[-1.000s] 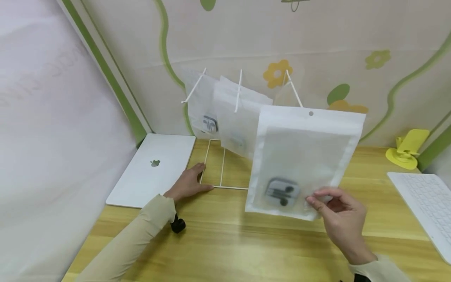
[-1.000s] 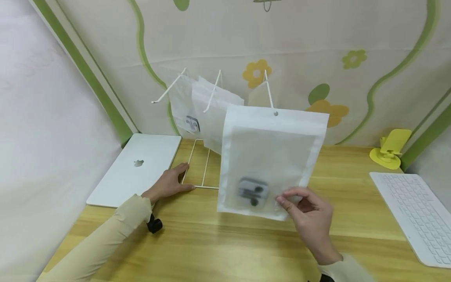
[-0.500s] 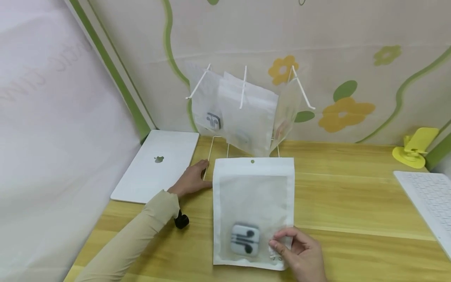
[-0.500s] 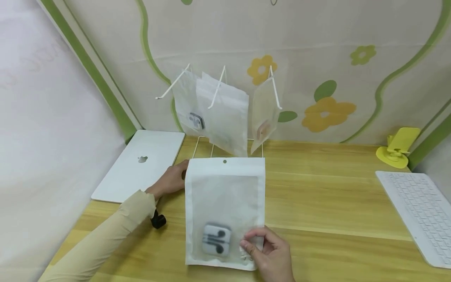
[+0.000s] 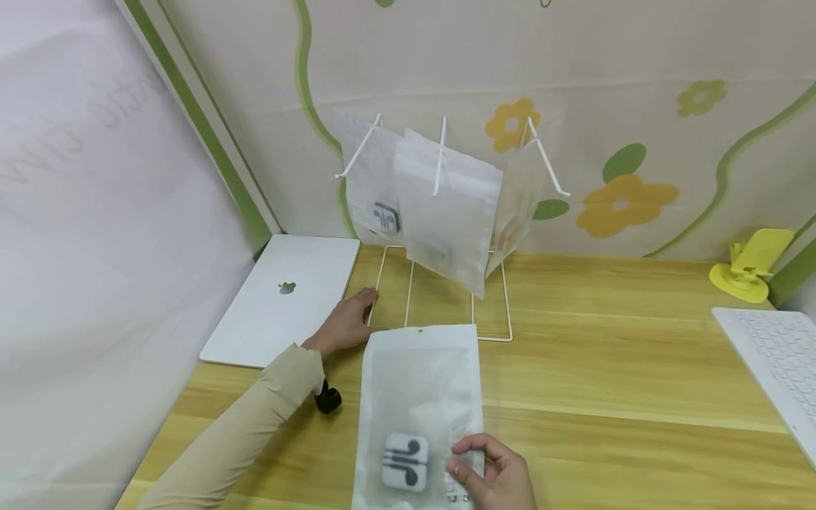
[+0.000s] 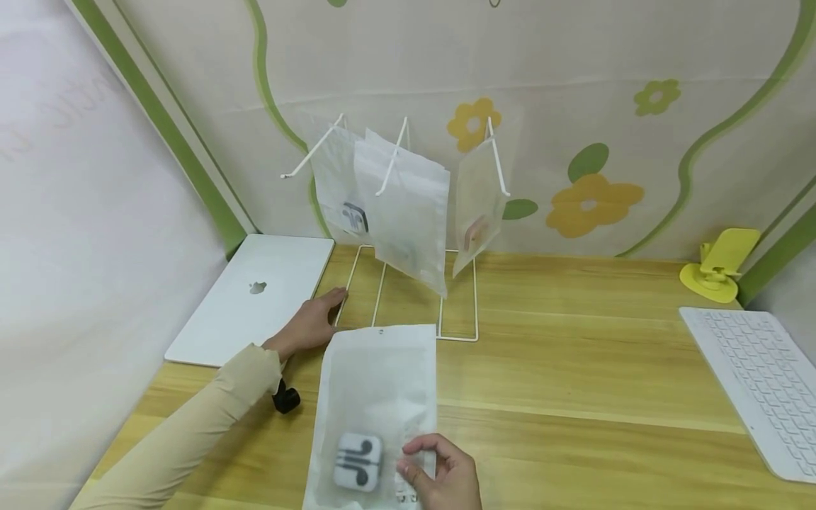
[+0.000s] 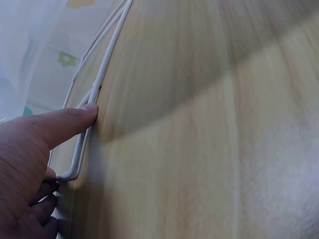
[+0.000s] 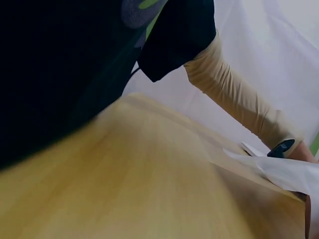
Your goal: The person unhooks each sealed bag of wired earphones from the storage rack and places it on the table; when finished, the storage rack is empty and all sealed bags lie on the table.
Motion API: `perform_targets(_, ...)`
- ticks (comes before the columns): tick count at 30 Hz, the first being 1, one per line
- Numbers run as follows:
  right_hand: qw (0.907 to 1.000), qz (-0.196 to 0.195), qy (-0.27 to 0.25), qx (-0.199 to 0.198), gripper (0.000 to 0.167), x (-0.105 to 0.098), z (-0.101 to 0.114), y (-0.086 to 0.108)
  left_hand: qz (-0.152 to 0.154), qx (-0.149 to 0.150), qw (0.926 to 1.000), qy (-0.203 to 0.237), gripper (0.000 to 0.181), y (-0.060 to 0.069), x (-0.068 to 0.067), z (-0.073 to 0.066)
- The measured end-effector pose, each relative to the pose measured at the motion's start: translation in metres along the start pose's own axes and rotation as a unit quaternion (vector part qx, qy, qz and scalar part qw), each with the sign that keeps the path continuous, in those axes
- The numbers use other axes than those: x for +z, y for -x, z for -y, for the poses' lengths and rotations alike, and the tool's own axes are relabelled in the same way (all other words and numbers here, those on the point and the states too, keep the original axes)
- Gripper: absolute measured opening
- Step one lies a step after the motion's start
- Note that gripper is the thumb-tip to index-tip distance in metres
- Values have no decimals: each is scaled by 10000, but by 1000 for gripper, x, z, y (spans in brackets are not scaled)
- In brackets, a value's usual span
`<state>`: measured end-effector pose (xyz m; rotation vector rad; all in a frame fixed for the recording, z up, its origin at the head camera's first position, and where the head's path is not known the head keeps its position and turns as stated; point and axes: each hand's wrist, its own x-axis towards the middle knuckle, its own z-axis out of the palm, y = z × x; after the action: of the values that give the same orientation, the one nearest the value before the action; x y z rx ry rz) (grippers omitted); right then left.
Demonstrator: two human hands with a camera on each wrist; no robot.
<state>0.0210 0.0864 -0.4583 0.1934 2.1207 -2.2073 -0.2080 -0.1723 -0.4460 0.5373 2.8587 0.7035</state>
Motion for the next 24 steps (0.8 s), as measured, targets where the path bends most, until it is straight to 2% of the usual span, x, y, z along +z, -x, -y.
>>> perform_targets(2,9996,164,4,221,30,1,-3,1,31,1,10000,-26,86,0,0,-1)
perform_targets(5,9956,634,-237,643,35,1,-7,0,59,-12,10000,-70,92,1,0,0)
perform_targets(9,9828,1327,-520,1175,43,-2,-10,-4,105,-53,9999,-44,92,1,1,0)
perform_targets(13,9719,1891,-144,1397,43,-5,-7,-9,145,-35,9999,33,92,1,0,0)
perform_targets(16,9702,2111,610,1017,38,-7,-4,-13,133,-36,9999,43,92,2,0,-1)
perform_targets(19,9614,2340,1375,464,36,-10,2,-15,110,-27,9999,29,92,2,0,-1)
perform_targets(22,9402,2730,2032,-116,39,-16,9,-17,111,-40,9999,7,92,2,0,-1)
perform_targets(24,9231,2992,2393,-329,41,-20,14,-19,110,-58,9999,19,92,2,0,-1)
